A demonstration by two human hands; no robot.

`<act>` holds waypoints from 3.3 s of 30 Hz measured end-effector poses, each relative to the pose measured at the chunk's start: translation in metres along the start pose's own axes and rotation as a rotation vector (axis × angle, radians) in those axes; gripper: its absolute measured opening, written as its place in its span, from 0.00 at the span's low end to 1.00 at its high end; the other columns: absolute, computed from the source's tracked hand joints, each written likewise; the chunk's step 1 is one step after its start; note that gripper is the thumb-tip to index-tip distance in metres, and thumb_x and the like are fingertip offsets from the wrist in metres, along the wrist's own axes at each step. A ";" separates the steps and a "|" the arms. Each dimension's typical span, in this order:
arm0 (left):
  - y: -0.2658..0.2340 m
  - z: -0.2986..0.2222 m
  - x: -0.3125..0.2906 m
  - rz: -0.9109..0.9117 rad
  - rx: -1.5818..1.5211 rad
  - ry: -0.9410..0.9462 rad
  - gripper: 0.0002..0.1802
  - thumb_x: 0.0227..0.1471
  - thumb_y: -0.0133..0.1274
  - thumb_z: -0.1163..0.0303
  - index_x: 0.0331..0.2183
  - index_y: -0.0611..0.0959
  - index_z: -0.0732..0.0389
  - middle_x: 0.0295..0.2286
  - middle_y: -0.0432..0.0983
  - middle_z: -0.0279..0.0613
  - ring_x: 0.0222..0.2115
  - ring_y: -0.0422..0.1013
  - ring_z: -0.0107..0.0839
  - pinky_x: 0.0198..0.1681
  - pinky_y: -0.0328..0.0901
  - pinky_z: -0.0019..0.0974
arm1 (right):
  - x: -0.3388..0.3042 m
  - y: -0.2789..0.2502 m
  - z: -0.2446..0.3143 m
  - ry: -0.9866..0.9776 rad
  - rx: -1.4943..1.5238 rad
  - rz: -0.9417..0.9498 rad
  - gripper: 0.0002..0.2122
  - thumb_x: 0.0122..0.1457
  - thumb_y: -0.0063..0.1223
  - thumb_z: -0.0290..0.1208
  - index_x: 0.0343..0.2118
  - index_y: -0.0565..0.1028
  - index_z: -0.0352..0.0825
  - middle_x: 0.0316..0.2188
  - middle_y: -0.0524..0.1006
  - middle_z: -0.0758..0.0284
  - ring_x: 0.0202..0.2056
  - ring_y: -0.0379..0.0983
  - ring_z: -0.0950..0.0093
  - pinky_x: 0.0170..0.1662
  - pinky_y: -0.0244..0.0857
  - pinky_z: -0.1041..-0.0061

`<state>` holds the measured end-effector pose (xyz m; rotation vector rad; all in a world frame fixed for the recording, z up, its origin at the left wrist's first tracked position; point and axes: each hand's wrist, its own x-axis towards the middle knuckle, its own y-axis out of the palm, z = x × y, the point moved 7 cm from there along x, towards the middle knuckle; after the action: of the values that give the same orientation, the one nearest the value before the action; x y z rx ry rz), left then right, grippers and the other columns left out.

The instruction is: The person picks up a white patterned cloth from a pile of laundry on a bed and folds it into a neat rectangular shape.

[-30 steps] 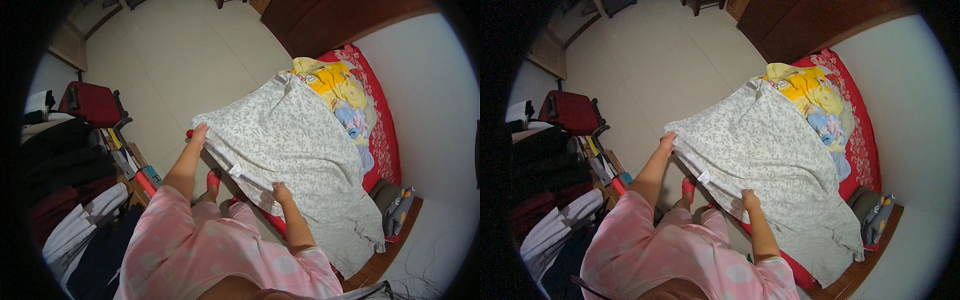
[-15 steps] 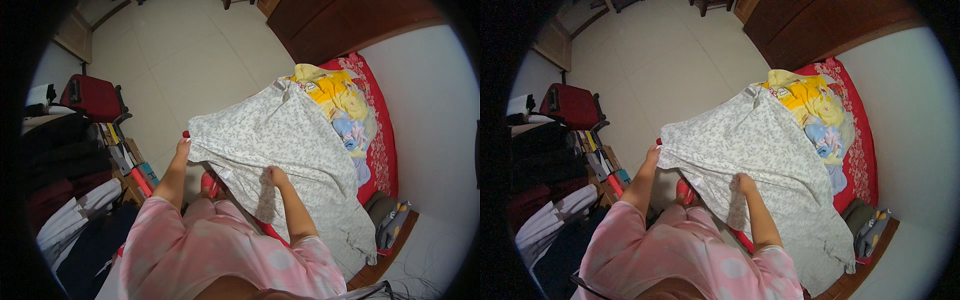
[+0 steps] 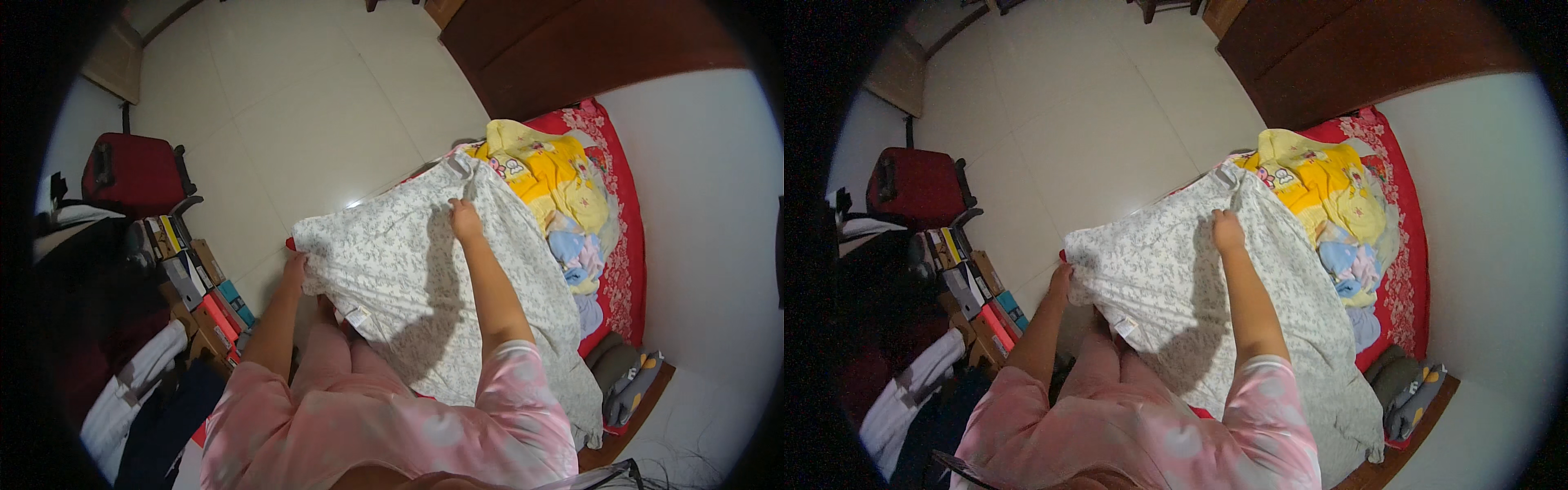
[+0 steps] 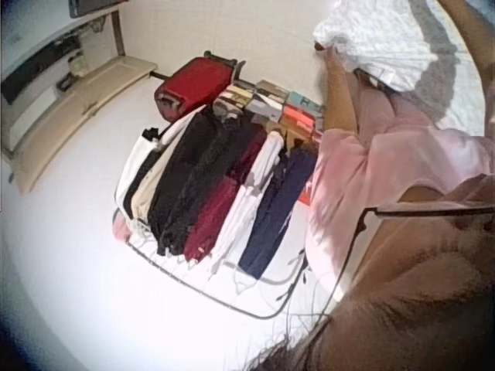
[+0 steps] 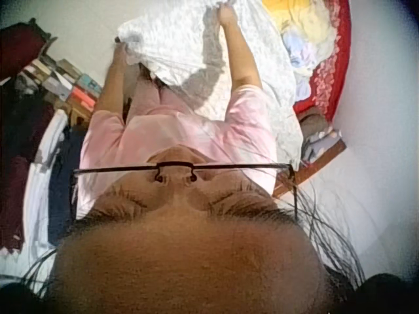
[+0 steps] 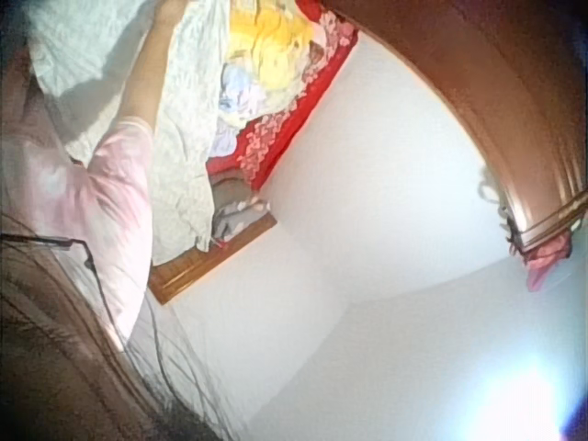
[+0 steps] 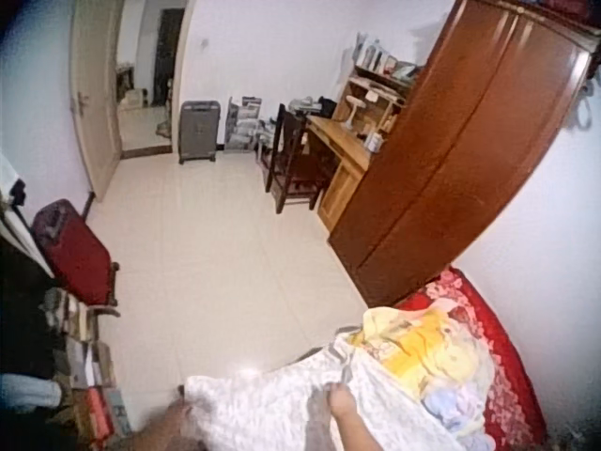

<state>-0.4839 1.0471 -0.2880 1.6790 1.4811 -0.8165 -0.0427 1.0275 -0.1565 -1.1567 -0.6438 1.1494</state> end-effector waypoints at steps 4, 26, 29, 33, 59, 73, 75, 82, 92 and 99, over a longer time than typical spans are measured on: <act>-0.041 0.030 0.038 0.055 -0.101 0.076 0.11 0.45 0.41 0.69 0.32 0.73 0.61 0.29 0.68 0.37 0.30 0.64 0.28 0.33 0.61 0.32 | 0.083 0.020 0.002 0.104 -0.413 -0.070 0.13 0.52 0.38 0.35 0.36 0.69 0.33 0.39 0.66 0.57 0.36 0.67 0.60 0.37 0.62 0.67; -0.026 -0.001 0.020 -0.146 -0.056 -0.055 0.07 0.46 0.41 0.69 0.30 0.71 0.60 0.26 0.65 0.32 0.29 0.62 0.24 0.33 0.58 0.27 | 0.101 0.054 -0.030 0.290 -0.295 0.511 0.28 0.47 0.38 0.26 0.54 0.51 0.49 0.33 0.71 0.55 0.37 0.68 0.61 0.40 0.62 0.66; -0.046 0.021 0.036 -0.028 -0.042 0.029 0.15 0.47 0.43 0.66 0.38 0.71 0.60 0.34 0.66 0.37 0.36 0.62 0.30 0.39 0.59 0.33 | 0.094 0.082 -0.001 0.297 -0.276 0.588 0.29 0.48 0.37 0.26 0.55 0.47 0.51 0.33 0.72 0.55 0.36 0.69 0.62 0.38 0.63 0.66; -0.042 0.020 0.035 0.042 0.100 -0.047 0.10 0.48 0.41 0.69 0.34 0.73 0.61 0.28 0.67 0.34 0.30 0.62 0.24 0.34 0.58 0.28 | 0.092 0.130 -0.024 0.217 -0.281 0.554 0.26 0.48 0.37 0.26 0.53 0.51 0.46 0.30 0.72 0.54 0.32 0.70 0.60 0.36 0.63 0.65; -0.042 -0.088 0.123 -0.283 1.021 0.476 0.12 0.47 0.43 0.68 0.35 0.72 0.62 0.31 0.70 0.50 0.33 0.66 0.45 0.36 0.61 0.41 | 0.105 0.073 0.030 0.231 0.545 -0.063 0.38 0.45 0.47 0.16 0.56 0.38 0.40 0.49 0.59 0.56 0.39 0.66 0.68 0.38 0.63 0.76; 0.078 0.037 -0.028 0.438 1.595 0.820 0.17 0.38 0.50 0.71 0.36 0.73 0.57 0.37 0.65 0.41 0.41 0.60 0.39 0.46 0.53 0.43 | -0.220 0.017 0.005 0.557 0.441 -0.235 0.09 0.50 0.40 0.19 0.35 0.66 0.34 0.31 0.67 0.61 0.30 0.68 0.68 0.33 0.61 0.76; 0.087 0.044 -0.040 0.447 1.596 0.858 0.17 0.37 0.51 0.72 0.36 0.73 0.57 0.36 0.65 0.41 0.41 0.60 0.39 0.46 0.53 0.42 | -0.271 0.007 -0.020 0.651 0.423 -0.287 0.07 0.50 0.40 0.20 0.33 0.66 0.34 0.30 0.68 0.61 0.30 0.68 0.68 0.33 0.61 0.76; 0.149 0.082 -0.122 0.551 1.574 1.012 0.15 0.34 0.53 0.74 0.32 0.74 0.57 0.34 0.66 0.41 0.37 0.62 0.39 0.42 0.56 0.41 | -0.455 -0.013 -0.080 0.849 0.330 -0.509 0.04 0.52 0.40 0.25 0.31 0.66 0.34 0.29 0.68 0.61 0.29 0.67 0.64 0.32 0.61 0.74; 0.222 0.261 -0.250 0.945 1.671 1.123 0.16 0.30 0.54 0.75 0.30 0.75 0.56 0.29 0.68 0.40 0.32 0.65 0.40 0.35 0.61 0.39 | -0.701 0.072 -0.113 1.097 0.503 -0.336 0.07 0.51 0.41 0.28 0.31 0.67 0.31 0.29 0.69 0.57 0.32 0.67 0.61 0.35 0.61 0.68; 0.255 0.322 -0.280 0.976 1.881 1.276 0.17 0.33 0.53 0.74 0.33 0.72 0.57 0.31 0.67 0.41 0.33 0.64 0.42 0.35 0.60 0.39 | -0.776 0.176 -0.141 1.186 0.945 -0.594 0.08 0.49 0.44 0.25 0.33 0.67 0.29 0.29 0.71 0.58 0.29 0.69 0.67 0.33 0.62 0.74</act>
<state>-0.2640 0.6122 -0.1899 4.1740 -0.5055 -0.3040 -0.2412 0.2503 -0.2507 -0.5513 0.4563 0.0545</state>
